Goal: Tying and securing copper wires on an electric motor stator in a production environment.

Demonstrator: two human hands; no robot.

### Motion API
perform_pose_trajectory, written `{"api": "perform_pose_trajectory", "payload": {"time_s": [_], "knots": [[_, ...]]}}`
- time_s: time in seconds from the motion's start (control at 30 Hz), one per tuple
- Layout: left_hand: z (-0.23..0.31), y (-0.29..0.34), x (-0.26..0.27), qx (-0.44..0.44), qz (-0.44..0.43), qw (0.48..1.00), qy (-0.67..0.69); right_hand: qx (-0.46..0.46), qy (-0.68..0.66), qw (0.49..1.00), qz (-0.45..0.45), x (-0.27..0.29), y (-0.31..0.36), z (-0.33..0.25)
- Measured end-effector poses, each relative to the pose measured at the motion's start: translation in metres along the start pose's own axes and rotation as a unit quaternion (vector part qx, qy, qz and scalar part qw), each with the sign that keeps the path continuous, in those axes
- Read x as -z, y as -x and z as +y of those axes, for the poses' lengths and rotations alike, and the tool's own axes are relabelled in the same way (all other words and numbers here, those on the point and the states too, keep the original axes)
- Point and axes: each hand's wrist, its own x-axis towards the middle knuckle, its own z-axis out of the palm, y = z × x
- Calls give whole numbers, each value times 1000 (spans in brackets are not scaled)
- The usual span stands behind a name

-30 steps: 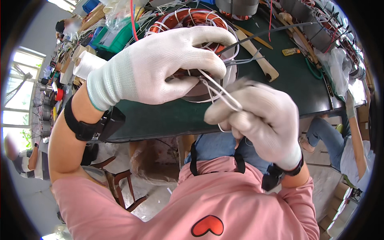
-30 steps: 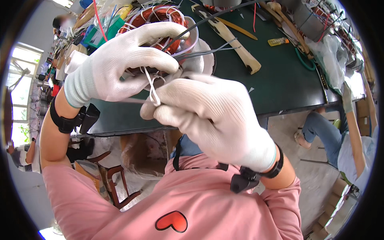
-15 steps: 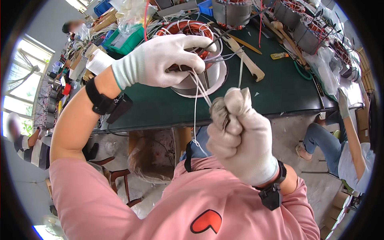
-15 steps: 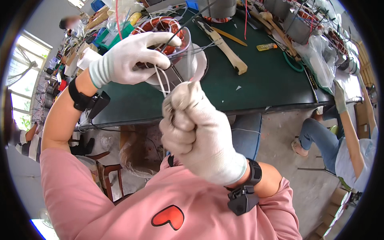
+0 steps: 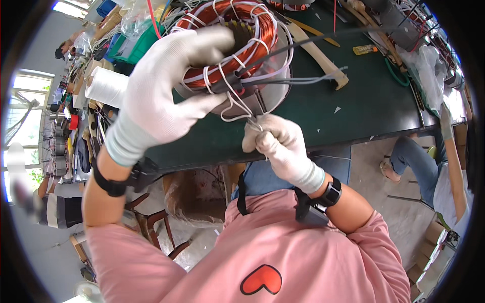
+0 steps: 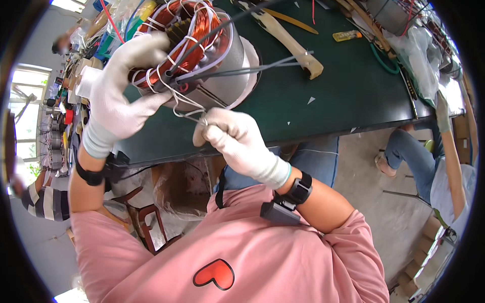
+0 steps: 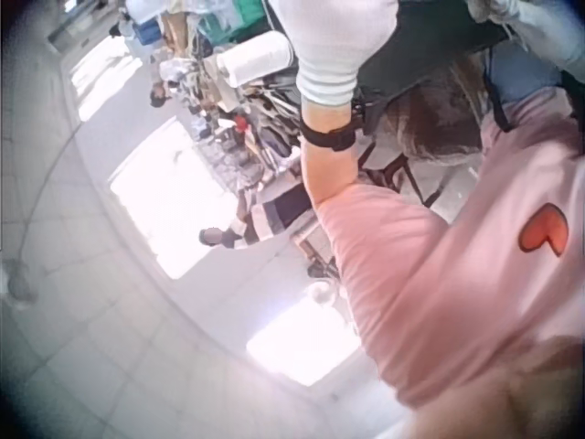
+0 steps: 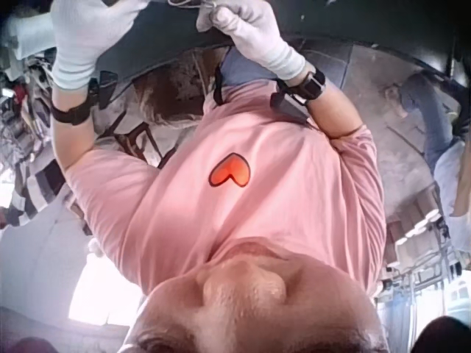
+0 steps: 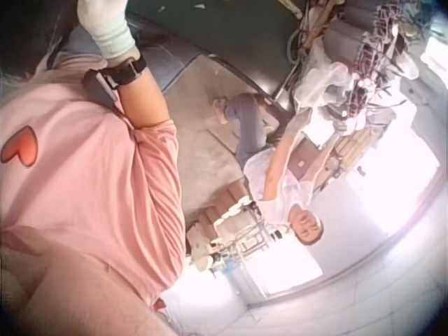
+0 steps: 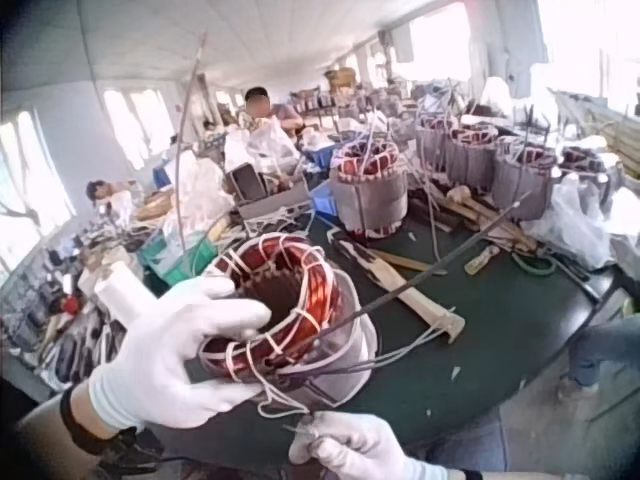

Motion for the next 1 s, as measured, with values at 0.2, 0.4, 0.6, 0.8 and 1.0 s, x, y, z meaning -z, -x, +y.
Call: {"api": "perform_pose_trajectory", "payload": {"time_s": [0.2,0.4,0.6,0.8,1.0], "knots": [[12,-2,-19,29,56,996,-63,-15,7,999,40,-11,2,3],[-1,-5,-28,-64,146,983,-93,67,44,979,190,14,36,-46],[-4,-2,-31,-66,150,983,-84,-252,26,960,-116,57,101,-70],[-6,-7,-27,-42,143,987,-61,-148,-740,641,-137,100,112,-115],[-28,5,-12,-72,114,990,-30,56,-975,-123,-175,137,217,-157]]}}
